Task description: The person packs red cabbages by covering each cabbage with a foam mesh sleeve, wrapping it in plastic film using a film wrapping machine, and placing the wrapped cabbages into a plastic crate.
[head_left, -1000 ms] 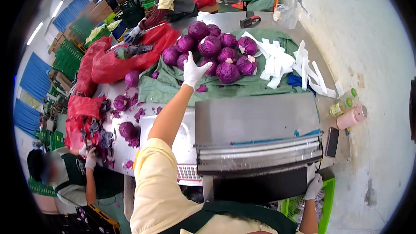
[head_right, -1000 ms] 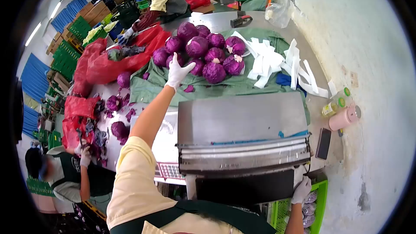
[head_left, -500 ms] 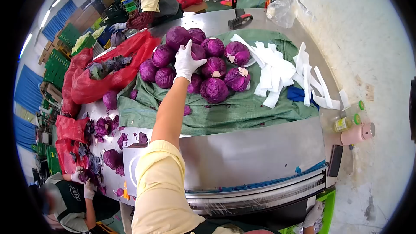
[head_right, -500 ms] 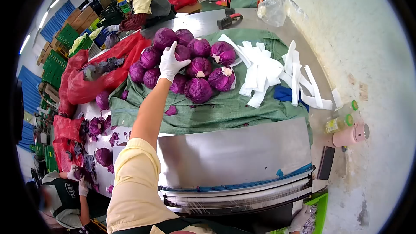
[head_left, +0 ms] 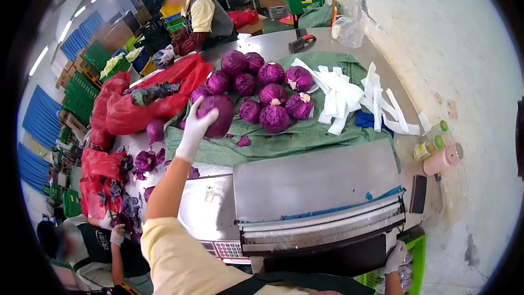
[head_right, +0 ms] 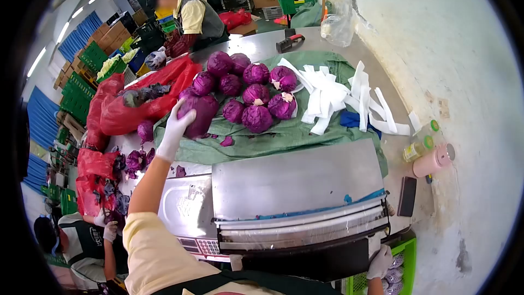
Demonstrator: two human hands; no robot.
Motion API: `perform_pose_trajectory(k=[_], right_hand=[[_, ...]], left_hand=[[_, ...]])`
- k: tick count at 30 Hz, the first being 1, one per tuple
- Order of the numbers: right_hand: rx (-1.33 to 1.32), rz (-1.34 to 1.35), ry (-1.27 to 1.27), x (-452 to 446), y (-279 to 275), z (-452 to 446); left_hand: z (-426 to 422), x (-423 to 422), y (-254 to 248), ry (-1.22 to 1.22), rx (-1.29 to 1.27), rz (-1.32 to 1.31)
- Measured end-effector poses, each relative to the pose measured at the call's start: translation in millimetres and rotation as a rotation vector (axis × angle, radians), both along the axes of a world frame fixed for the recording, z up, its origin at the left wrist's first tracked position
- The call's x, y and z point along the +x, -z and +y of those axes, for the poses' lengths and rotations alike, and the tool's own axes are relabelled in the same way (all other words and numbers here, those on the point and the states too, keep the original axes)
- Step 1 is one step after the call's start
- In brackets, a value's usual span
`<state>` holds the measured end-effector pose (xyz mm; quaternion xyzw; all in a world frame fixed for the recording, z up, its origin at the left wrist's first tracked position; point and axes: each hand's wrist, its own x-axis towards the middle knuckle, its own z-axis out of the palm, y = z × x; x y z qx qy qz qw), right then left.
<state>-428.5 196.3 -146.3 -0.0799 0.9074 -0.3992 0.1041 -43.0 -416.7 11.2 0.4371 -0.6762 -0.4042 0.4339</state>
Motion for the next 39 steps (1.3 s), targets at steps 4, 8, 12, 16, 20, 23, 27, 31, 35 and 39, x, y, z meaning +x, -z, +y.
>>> perform_pose_trajectory(k=[4, 8, 12, 16, 20, 23, 27, 31, 35, 39], right_hand=[[-0.163, -0.066, -0.003, 9.4, -17.9, -14.0], [-0.113, -0.065, -0.039, 6.9, -15.1, -8.7], [-0.102, -0.041, -0.136, -6.8, 11.3, 3.4], [-0.126, 0.156, -0.269, -36.9, -19.6, -8.7], [-0.264, 0.378, -0.461, -107.2, -63.7, -75.7], [-0.169, 0.471, -0.677, -149.5, -84.3, -157.4], [-0.070, 0.584, -0.822, -204.8, -31.9, -275.3], [0.227, 0.513, -0.921, -230.9, 13.1, -352.4], [0.272, 0.530, -0.934, -224.7, -27.8, -357.6], [-0.272, 0.796, -0.995, -174.5, -157.3, -303.9]], left_hand=[[122.9, 34.5, -48.4, -0.080, -0.552, -0.888], [190.0, 61.4, -26.6, -0.113, -0.556, -1.226], [237.6, 64.0, -9.1, -0.104, -0.449, -1.297], [267.6, 55.3, 4.8, -0.087, -0.510, -1.326], [267.3, 61.5, 2.1, -0.122, -0.415, -1.030], [258.9, 79.0, 12.2, -0.062, -0.318, -0.972], [268.0, 88.3, 13.8, -0.173, -0.275, -0.952], [278.9, 103.4, 23.9, -0.257, -0.124, -0.815], [301.2, 91.0, 5.3, -0.400, -0.405, -0.712], [328.5, 31.0, -48.5, -0.489, -0.428, -0.407]])
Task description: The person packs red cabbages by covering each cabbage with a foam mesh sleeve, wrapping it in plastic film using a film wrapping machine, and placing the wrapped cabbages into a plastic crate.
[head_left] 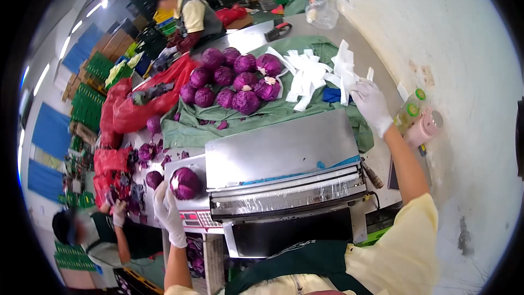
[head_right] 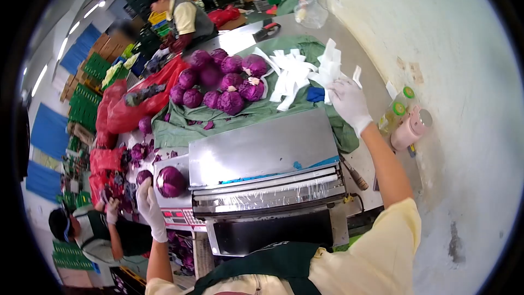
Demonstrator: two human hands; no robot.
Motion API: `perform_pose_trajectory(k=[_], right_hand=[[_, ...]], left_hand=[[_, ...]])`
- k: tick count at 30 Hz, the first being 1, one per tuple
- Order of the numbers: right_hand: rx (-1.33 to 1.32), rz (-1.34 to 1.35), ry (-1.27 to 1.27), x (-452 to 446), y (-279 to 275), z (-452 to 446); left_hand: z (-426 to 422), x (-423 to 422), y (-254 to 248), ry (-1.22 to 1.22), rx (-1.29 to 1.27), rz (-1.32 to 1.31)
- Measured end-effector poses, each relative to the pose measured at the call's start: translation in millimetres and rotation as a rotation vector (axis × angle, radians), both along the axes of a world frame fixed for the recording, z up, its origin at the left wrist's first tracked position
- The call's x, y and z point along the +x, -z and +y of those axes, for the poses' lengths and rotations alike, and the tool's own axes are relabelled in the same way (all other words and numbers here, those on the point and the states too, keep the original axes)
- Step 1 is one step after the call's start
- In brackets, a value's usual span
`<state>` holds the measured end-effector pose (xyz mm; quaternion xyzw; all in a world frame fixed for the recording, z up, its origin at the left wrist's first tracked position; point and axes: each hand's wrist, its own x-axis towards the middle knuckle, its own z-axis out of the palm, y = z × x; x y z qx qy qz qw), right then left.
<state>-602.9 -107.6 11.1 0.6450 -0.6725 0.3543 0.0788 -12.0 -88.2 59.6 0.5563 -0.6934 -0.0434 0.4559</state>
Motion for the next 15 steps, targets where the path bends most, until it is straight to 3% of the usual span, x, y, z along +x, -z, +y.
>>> perform_pose_trajectory(k=[2, 4, 7, 8, 9, 10, 11, 12, 13, 14, 15], right_hand=[[-0.094, -0.112, -0.232, 45.9, -63.3, 31.3], [-0.080, -0.166, -0.496, 98.8, -102.8, 60.8], [0.053, -0.246, -0.826, 167.3, -107.7, 89.6], [0.183, -0.417, -0.913, 183.6, -103.7, 99.8], [0.356, -0.493, -0.881, 194.1, -106.2, 107.7], [0.531, -0.565, -0.836, 200.0, -108.6, 112.5], [0.544, -0.537, -0.858, 201.8, -110.9, 115.0], [0.616, -0.953, -0.887, 202.9, -110.8, 117.0], [0.691, -1.377, -0.879, 206.1, -109.0, 118.6], [0.733, -1.359, -0.893, 216.2, -101.0, 118.5], [0.610, -1.331, -0.837, 231.5, -85.6, 117.7]], left_hand=[[16.5, -58.1, -34.1, 0.082, -0.076, 0.024], [30.6, -112.8, -60.0, 0.377, -0.135, 0.088], [62.1, -185.6, -67.0, 0.539, -0.040, 0.235], [67.4, -197.3, -60.8, 0.591, 0.032, 0.299], [71.4, -197.1, -48.6, 0.560, 0.011, 0.321], [74.2, -196.4, -31.5, 0.628, 0.230, 0.561], [78.3, -194.4, -22.8, 0.697, 0.449, 0.802], [86.4, -191.0, -31.1, 0.675, 0.431, 0.823], [95.6, -186.7, -42.3, 0.646, 0.452, 1.014], [102.9, -181.6, -48.0, 0.610, 0.467, 1.209], [105.9, -179.5, -40.1, 0.547, 0.498, 1.229]])
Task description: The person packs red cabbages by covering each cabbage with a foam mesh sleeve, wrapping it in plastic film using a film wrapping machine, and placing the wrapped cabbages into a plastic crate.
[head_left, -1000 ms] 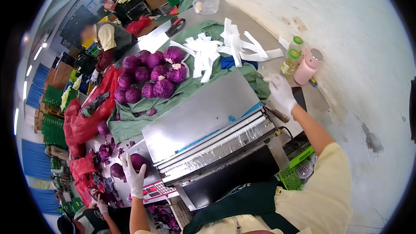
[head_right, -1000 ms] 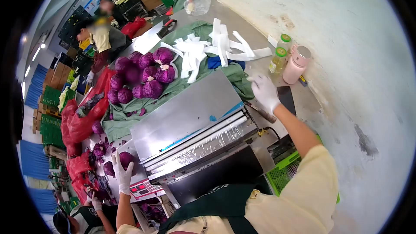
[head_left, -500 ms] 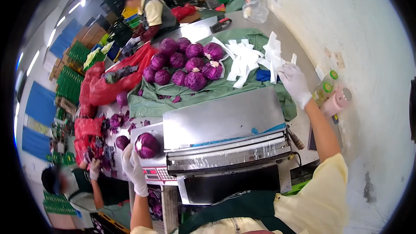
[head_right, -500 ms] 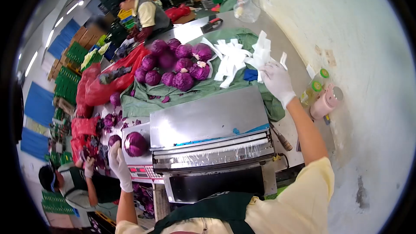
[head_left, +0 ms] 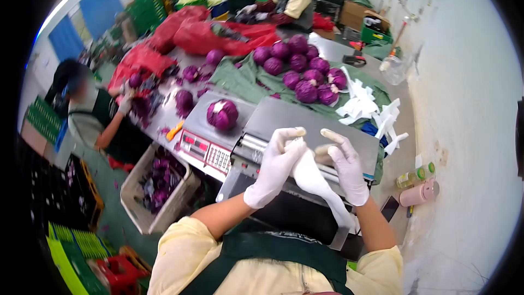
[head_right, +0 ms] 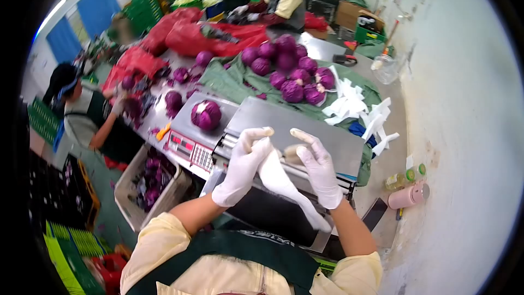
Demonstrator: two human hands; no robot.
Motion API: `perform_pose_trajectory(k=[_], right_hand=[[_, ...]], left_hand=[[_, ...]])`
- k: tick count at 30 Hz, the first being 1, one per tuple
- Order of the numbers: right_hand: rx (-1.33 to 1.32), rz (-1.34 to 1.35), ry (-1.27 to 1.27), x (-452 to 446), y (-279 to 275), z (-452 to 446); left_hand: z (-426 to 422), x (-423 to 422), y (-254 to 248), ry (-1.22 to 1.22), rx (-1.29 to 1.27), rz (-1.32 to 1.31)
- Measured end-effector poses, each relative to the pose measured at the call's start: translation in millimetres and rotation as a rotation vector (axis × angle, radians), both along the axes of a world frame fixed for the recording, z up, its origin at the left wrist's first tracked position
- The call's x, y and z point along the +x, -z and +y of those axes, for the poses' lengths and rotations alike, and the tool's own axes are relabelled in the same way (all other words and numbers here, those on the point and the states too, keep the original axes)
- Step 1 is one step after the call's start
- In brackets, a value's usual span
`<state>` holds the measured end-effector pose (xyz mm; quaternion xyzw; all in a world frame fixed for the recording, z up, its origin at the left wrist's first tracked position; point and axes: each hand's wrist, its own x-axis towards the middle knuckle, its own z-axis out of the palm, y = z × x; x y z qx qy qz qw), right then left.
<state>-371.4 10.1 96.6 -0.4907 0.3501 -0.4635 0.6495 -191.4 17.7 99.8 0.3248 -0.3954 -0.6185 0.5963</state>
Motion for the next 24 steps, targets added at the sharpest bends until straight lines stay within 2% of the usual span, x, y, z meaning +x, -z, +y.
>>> perform_pose_trajectory(k=[1, 2, 3, 5, 6, 7, 9, 11, 12, 13, 15, 16, 17, 19, 20, 21, 22, 23, 24], right_hand=[[-0.065, 0.021, 0.106, 15.3, 14.9, -0.2], [-0.326, 0.068, 0.053, 30.4, 25.8, -1.1], [-0.373, 0.126, 0.052, 39.4, 37.0, -1.5], [-0.136, -0.103, 0.068, 64.0, 48.2, 5.3], [-0.003, -0.310, 0.034, 76.0, 47.3, 7.8], [0.006, -0.304, 0.013, 82.5, 47.9, 9.2], [0.016, -0.395, -0.075, 92.2, 50.3, 12.0], [0.030, -0.357, -0.063, 99.1, 67.1, 6.7], [0.036, -0.327, -0.041, 103.1, 77.0, 1.9], [0.042, -0.295, -0.020, 106.8, 83.0, -3.0], [0.108, -0.348, -0.057, 119.8, 83.1, -10.9], [0.069, -0.232, -0.006, 128.0, 82.1, -15.4], [0.030, -0.117, 0.046, 135.8, 81.0, -20.5], [0.109, -0.104, 0.091, 150.4, 74.6, -37.3], [0.151, -0.179, 0.149, 158.2, 67.6, -47.1], [0.189, -0.254, 0.209, 162.6, 63.1, -58.3], [0.243, -0.347, 0.124, 144.4, 77.7, -82.2], [0.427, -0.396, 0.174, 138.9, 69.1, -99.4], [0.404, -0.281, 0.153, 148.4, 52.2, -105.1]], left_hand=[[3.3, -5.0, 7.9, -0.106, 0.013, 0.039], [4.2, -3.5, 20.8, -0.105, 0.024, -0.008], [7.0, -1.2, 30.5, -0.103, 0.035, -0.055], [17.3, -1.3, 36.7, -0.219, 0.077, 0.038], [18.1, 7.2, 39.1, -0.419, -0.177, -0.271], [16.7, 15.5, 42.0, -0.602, -0.432, -0.591], [16.3, 27.8, 46.5, -0.652, -0.342, -0.646], [14.9, 38.3, 48.2, -0.734, -0.400, -0.780], [10.0, 47.5, 46.5, -0.834, -0.527, -0.871], [5.9, 53.4, 54.4, -0.837, -0.519, -0.868], [-2.6, 67.2, 63.8, -0.492, -0.232, -0.294], [-4.1, 74.0, 67.7, -0.396, -0.005, -0.153], [-16.6, 82.5, 79.7, -0.480, -0.070, -0.211], [-34.2, 97.2, 93.2, -0.356, 0.080, 0.157], [-29.7, 112.3, 72.8, -0.167, 0.257, 0.294], [-33.5, 124.3, 81.2, 0.054, 0.359, 0.336], [-30.3, 138.0, 88.7, 0.067, 0.366, 0.339], [-22.3, 152.7, 96.8, 0.350, 0.437, 0.250], [-20.2, 169.4, 105.8, 0.634, 0.501, 0.155]])
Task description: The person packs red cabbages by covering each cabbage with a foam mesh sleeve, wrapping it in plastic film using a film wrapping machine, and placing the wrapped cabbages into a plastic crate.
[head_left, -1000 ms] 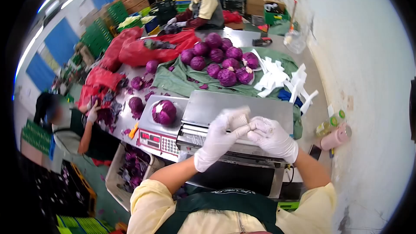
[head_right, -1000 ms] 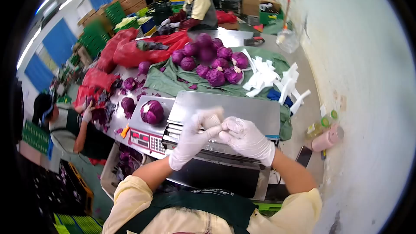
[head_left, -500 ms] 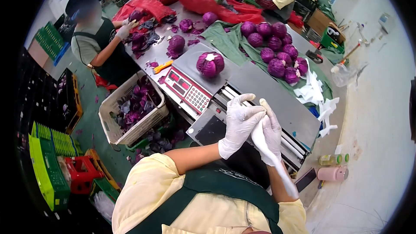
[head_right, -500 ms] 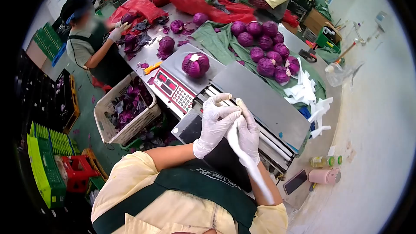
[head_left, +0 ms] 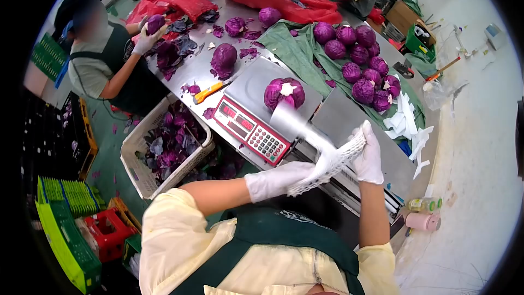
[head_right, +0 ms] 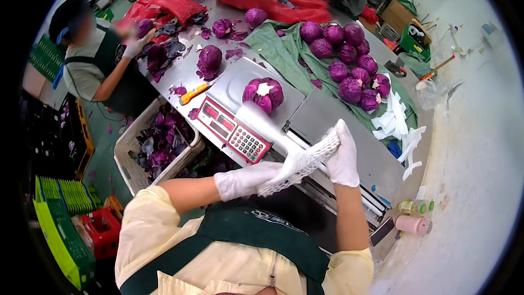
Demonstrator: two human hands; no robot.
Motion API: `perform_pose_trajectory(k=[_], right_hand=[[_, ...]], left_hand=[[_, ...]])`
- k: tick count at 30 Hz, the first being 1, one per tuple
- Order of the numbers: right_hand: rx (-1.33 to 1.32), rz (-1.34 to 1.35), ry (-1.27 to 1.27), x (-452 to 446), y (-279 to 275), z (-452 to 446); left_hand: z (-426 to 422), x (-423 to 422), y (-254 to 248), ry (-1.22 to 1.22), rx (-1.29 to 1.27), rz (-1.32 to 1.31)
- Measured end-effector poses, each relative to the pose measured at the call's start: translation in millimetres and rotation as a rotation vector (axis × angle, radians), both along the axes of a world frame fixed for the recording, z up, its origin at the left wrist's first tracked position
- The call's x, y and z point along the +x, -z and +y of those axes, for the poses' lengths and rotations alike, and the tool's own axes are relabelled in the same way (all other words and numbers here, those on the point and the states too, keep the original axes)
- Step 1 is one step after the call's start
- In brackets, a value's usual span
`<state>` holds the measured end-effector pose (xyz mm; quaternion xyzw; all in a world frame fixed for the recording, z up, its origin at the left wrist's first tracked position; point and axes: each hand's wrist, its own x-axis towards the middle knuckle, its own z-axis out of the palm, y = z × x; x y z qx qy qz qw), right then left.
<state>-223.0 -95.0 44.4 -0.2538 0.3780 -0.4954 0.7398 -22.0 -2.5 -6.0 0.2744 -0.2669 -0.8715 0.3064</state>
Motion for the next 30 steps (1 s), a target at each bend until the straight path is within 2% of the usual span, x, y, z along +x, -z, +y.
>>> perform_pose_trajectory(k=[1, 3, 4, 5, 6, 7, 8, 10, 11, 13, 15, 16, 17, 19, 21, 22, 23, 25, 26, 28, 29, 30], right_hand=[[-0.020, 0.108, -0.042, 11.0, -14.2, -6.8], [-0.395, 0.811, -0.441, 35.5, -16.3, -24.5], [-0.506, 1.106, -0.652, 46.4, -18.6, -35.1], [-0.607, 1.320, -0.692, 56.2, -11.2, -52.8], [-0.666, 1.438, -0.692, 66.5, 4.8, -79.7], [-0.599, 1.393, -0.598, 79.3, 11.6, -107.4], [-0.609, 1.450, -0.468, 94.7, 11.2, -129.1], [-0.528, 1.560, -0.356, 118.4, 23.5, -167.3], [-0.528, 1.562, -0.353, 122.8, 53.7, -179.8], [-0.235, 1.556, -0.477, 133.6, 108.3, -201.2], [-0.011, 0.702, -0.423, 141.9, 97.7, -166.9], [-0.062, 0.708, -0.357, 135.3, 122.3, -168.7], [-0.118, 0.564, -0.219, 158.6, 68.3, -125.6], [-0.204, 0.564, -0.194, 152.8, 58.1, -106.2], [-0.258, 0.626, -0.233, 152.6, 11.6, -67.9], [-0.288, 0.745, -0.263, 150.2, -6.9, -52.4], [-0.232, 0.666, -0.228, 144.3, -15.0, -35.9], [-0.232, 0.621, -0.273, 122.5, -38.7, -8.9], [-0.218, 0.621, -0.278, 109.7, -37.2, 2.8], [0.132, 0.079, -0.533, 82.5, -36.0, 21.3], [0.188, 0.001, -0.880, 65.5, -43.0, 22.6], [0.047, 0.165, -1.029, 59.4, -42.9, 32.4]], left_hand=[[-12.8, 16.6, 28.4, -0.139, -0.307, -0.050], [-35.2, 71.1, -22.6, -0.311, -0.308, -0.666], [-56.7, 93.4, -13.4, -0.595, -0.515, -0.750], [-81.5, 115.3, -7.1, -0.739, -0.499, -0.750], [-104.7, 134.0, 1.0, -0.885, -0.598, -1.056], [-125.6, 149.7, 11.2, -1.028, -0.698, -1.365], [-143.2, 163.0, 25.5, -1.025, -0.699, -1.360], [-169.0, 180.3, 58.9, -0.679, -0.714, -1.842], [-170.1, 176.8, 71.7, -0.571, -0.784, -1.839], [-172.3, 155.5, 89.1, -0.278, -0.834, -1.860], [-162.3, 141.6, 101.9, -0.636, -1.022, -1.637], [-161.2, 143.6, 105.0, -0.517, -0.884, -1.689], [-158.6, 143.5, 104.9, -0.534, -0.877, -1.685], [-142.3, 136.8, 103.7, -0.776, -0.464, -0.425], [-100.7, 134.5, 18.8, -0.560, 0.281, 0.220], [-91.7, 131.3, 12.0, -0.588, 0.274, 0.303], [-80.8, 131.1, 0.3, -0.581, 0.311, 0.242], [-61.3, 136.8, 7.9, -0.452, 0.378, 0.352], [-51.3, 134.7, 11.3, -0.452, 0.293, 0.281], [-34.5, 127.4, 1.1, -0.402, 0.119, 0.118], [-28.5, 123.1, -17.1, -0.383, 0.290, 0.165], [-24.8, 118.0, -8.0, -0.345, 0.297, 0.133]])
